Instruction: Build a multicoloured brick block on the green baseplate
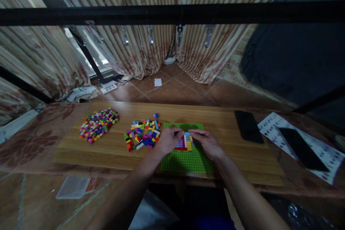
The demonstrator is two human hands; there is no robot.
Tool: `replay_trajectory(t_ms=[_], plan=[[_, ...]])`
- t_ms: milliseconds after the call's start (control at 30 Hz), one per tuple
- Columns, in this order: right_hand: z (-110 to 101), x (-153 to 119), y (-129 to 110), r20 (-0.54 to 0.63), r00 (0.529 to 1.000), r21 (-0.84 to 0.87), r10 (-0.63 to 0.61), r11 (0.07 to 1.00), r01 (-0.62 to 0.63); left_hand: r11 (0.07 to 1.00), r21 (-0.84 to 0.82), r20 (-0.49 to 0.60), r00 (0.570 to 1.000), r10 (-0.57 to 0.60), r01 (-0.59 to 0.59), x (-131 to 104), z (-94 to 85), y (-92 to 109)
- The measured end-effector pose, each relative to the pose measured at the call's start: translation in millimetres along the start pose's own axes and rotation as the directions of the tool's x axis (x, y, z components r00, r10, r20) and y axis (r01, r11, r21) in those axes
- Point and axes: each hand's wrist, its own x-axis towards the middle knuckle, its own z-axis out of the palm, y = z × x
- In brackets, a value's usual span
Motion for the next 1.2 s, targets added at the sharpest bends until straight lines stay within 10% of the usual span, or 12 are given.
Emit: replay_trajectory(t_ms=[400,567,800,1033,1200], plan=[[-1.8,4.4,6.1,0.01,0.999,-0.112,-0.044,0.993,0.045,0.995,-0.072,0.004,0.998,-0.068,0.068,3.3,8.2,-11.5],[-3.6,0.5,1.1,0.036,0.995,-0.169,-0.088,0.981,0.093,0.927,-0.358,-0.112,0.98,-0.162,0.112,4.7,9.0,-16.2],[-13.3,-31.9,14.5,-0.215,0.945,-0.299,-0.247,0.938,0.177,0.846,-0.532,-0.322,0.916,-0.239,0.034,-39.7,-13.3,-19.0],[23.7,-62.7,-3.4,0.125,0.8,-0.741,-0.586,0.482,0.468,0.952,-0.289,-0.329,0.923,-0.2,0.103,-116.8,-32.6,-30.9],[62.0,-59.9,-1.2,0.433,0.691,-0.771,-0.579,0.159,0.616,0.993,0.088,-0.417,0.908,-0.038,0.082,-137.3,-53.4,-43.9]])
